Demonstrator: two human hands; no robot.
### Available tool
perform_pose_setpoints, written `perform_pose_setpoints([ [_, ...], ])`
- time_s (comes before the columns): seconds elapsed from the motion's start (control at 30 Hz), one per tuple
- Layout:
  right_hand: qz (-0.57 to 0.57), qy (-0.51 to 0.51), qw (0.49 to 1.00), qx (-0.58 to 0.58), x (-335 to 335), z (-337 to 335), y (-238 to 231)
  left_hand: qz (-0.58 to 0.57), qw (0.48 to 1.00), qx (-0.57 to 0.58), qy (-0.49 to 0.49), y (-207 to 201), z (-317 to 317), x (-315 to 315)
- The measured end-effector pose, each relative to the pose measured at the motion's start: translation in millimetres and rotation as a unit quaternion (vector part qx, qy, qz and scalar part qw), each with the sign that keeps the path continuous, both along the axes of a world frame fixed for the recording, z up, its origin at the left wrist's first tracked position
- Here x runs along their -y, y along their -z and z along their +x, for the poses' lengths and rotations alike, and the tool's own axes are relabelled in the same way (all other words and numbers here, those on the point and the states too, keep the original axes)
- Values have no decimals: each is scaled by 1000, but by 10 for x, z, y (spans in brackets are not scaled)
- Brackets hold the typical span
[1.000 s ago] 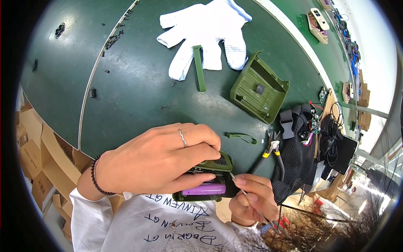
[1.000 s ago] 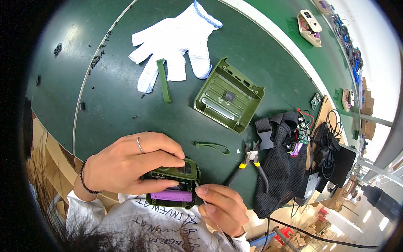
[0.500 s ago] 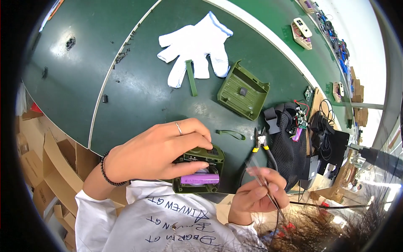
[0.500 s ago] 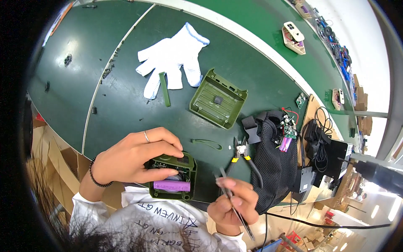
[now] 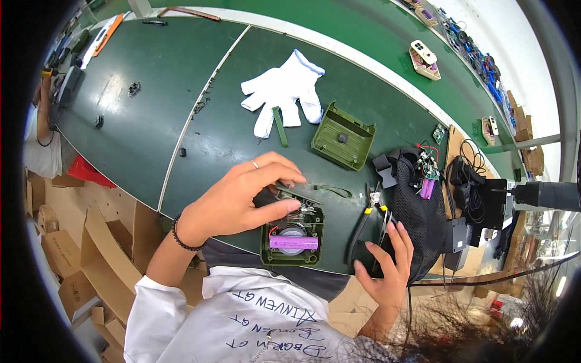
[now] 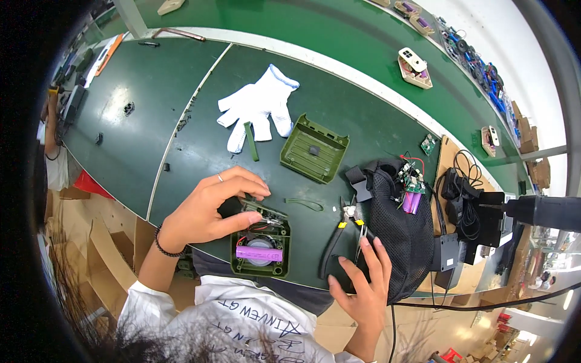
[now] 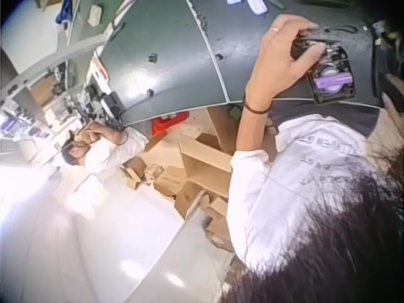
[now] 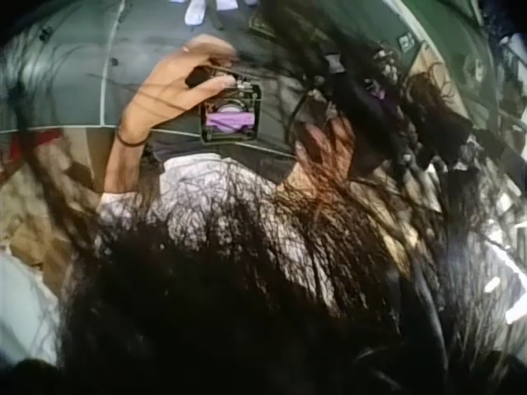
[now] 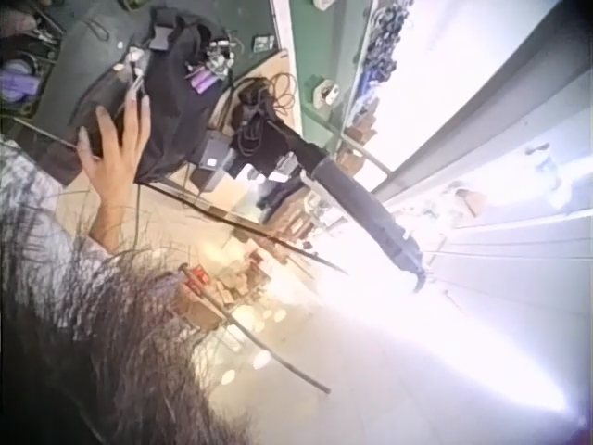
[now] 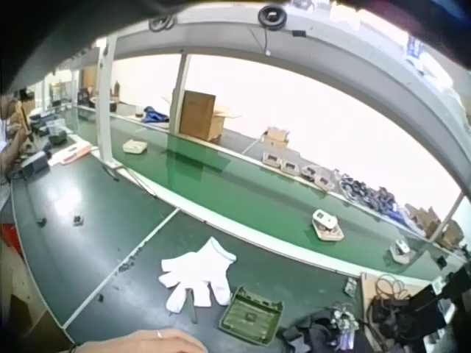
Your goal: The person assembles a green plastic device housing by inserting internal electronic components such as speaker modules, PCB boards, wires, and a battery, using a power screwdriver, pliers, and tweezers.
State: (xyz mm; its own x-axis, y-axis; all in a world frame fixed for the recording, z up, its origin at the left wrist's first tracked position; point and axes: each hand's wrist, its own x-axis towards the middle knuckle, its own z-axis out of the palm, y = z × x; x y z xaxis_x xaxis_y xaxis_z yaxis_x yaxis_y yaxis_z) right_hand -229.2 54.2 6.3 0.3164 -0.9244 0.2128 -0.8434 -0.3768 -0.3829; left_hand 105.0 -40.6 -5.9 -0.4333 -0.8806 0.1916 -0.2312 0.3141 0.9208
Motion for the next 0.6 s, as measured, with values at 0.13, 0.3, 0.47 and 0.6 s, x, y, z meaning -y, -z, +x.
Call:
perform_pose_setpoints([
  [0.13, -63, 0, 996, 58, -44, 170, 9, -5, 998, 7, -55, -41, -12, -125],
  [0.3, -29, -136, 981, 135, 32, 710, 115, -15, 970, -58, -236, 93, -105, -462],
  [0.47, -31, -163, 977, 135, 116, 721, 106, -54, 957, -22, -284, 165, -66, -879],
  [0.6, 8, -173, 975, 139, 162, 790, 77, -57, 956, -16, -288, 182, -89, -923],
])
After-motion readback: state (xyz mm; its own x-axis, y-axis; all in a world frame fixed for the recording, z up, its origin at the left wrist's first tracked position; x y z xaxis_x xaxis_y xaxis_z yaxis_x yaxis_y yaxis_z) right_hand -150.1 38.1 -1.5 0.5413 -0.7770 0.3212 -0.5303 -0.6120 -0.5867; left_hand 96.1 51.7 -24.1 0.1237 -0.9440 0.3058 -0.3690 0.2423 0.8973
